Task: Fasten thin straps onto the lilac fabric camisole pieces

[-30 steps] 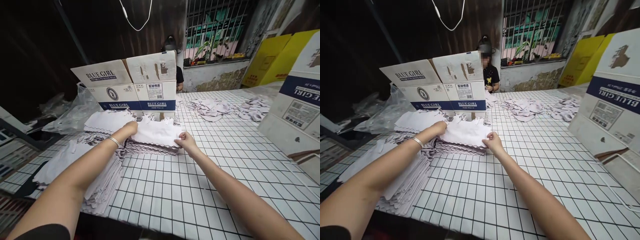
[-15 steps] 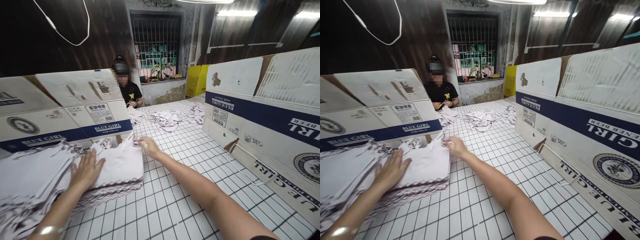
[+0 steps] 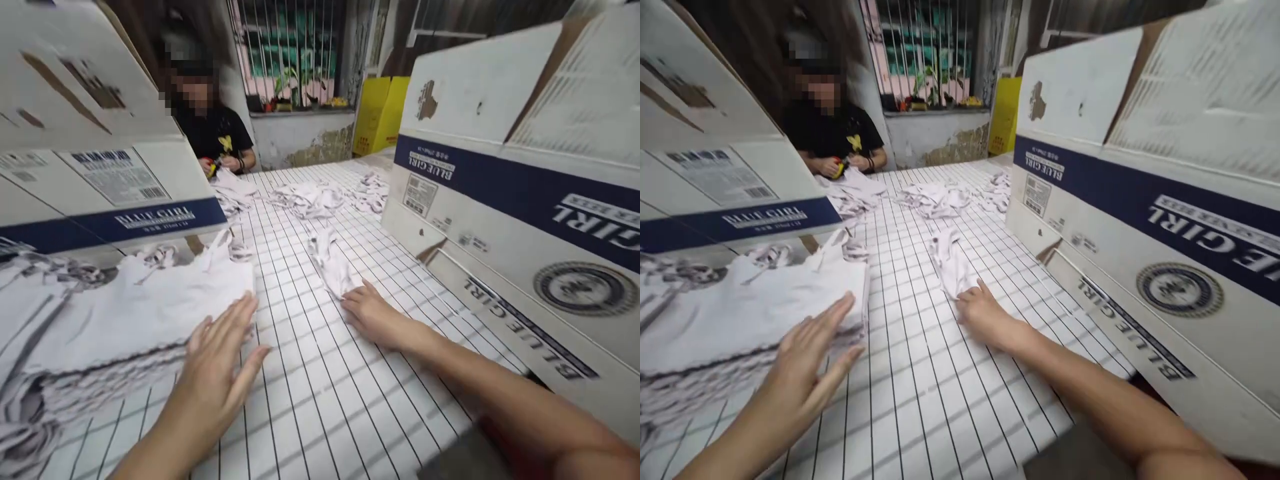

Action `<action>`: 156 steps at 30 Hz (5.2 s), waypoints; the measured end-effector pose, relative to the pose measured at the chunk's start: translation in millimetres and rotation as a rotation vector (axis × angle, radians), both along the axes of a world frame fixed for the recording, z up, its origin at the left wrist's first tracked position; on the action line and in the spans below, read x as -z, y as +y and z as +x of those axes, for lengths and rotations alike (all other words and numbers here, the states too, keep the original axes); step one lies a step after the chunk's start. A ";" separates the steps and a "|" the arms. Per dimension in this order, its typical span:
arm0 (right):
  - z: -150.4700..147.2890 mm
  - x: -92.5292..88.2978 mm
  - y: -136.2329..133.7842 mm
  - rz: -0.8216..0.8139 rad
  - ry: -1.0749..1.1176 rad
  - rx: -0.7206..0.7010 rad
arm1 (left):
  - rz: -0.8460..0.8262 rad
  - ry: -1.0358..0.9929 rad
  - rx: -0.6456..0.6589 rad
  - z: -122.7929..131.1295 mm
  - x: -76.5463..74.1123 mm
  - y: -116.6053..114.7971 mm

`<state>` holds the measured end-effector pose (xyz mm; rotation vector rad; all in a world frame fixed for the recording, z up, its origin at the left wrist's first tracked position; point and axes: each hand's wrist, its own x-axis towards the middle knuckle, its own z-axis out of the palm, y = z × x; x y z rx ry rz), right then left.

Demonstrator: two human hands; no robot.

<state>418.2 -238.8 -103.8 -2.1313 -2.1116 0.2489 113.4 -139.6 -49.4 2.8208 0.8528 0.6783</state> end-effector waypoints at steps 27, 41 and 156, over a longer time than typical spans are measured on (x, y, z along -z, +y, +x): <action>14.8 -2.5 -116.1 0.034 0.336 0.785 | -0.633 -0.030 -0.083 219.6 9.4 10.4; -30.3 -14.7 -135.3 0.104 0.848 0.317 | -0.593 0.054 -0.149 163.4 2.7 54.7; 3.1 -107.4 -100.9 0.464 1.322 0.111 | -1.186 -0.046 0.609 129.9 -123.7 -23.8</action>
